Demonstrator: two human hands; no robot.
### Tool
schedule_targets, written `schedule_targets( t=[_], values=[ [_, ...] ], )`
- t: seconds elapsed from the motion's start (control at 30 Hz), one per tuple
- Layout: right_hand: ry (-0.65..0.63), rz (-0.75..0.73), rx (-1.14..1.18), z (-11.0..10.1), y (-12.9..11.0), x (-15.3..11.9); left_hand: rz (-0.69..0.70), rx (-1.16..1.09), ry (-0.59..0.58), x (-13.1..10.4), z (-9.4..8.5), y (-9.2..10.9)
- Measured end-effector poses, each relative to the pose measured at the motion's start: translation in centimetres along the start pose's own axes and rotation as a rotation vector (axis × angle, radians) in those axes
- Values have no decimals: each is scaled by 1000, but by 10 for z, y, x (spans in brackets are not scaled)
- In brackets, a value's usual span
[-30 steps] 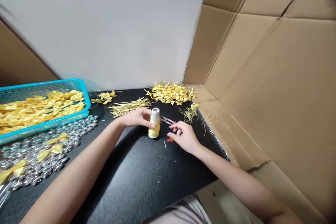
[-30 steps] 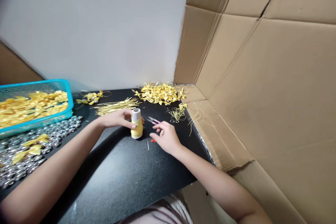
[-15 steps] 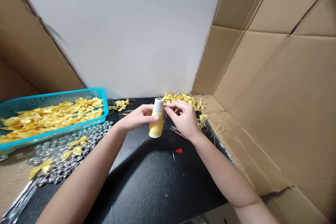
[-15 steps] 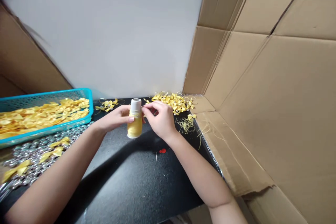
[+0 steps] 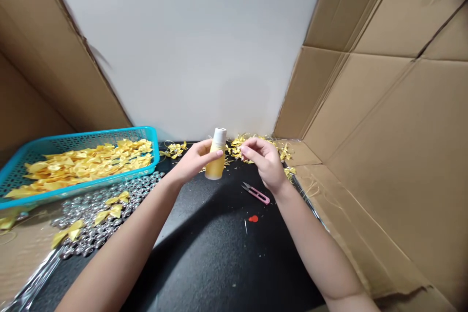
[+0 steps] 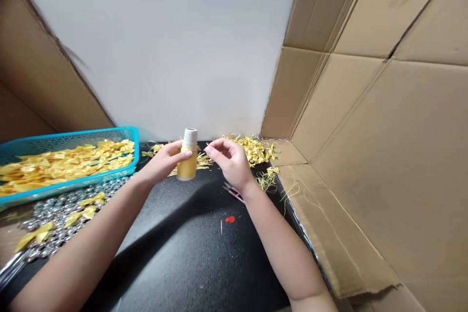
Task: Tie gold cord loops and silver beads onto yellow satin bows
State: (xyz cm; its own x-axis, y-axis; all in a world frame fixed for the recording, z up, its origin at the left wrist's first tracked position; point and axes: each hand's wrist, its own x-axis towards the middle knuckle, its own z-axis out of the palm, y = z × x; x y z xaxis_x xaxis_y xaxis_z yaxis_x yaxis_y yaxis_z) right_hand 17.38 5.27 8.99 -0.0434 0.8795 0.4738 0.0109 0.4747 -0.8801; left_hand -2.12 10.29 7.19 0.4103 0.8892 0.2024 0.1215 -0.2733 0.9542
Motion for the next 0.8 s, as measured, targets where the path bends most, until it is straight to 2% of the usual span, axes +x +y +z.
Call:
schedule_targets(
  t=[0.07,0.17,0.23,0.3,0.4,0.53,0.63,0.8],
  values=[
    [17,-86,-131,-6,-5,0,12,113,25,-2,0,5],
    [37,-283,-474,-8,-9,0,50,302,35,-7,5,17],
    [-25,-363,-665,-5,-6,0,130,467,69,-11,11,24],
    [-87,-376,-740,-2,-1,1,213,614,95,-14,15,30],
    [-61,-370,-657,0,5,3,228,691,92,-15,17,34],
    [-8,-298,-487,-10,3,9,103,624,73,-14,10,33],
    [-19,-148,-341,-22,1,13,15,559,74,-13,4,33],
    [-106,141,65,-40,1,19,-35,340,47,-12,-10,33]
  ],
)
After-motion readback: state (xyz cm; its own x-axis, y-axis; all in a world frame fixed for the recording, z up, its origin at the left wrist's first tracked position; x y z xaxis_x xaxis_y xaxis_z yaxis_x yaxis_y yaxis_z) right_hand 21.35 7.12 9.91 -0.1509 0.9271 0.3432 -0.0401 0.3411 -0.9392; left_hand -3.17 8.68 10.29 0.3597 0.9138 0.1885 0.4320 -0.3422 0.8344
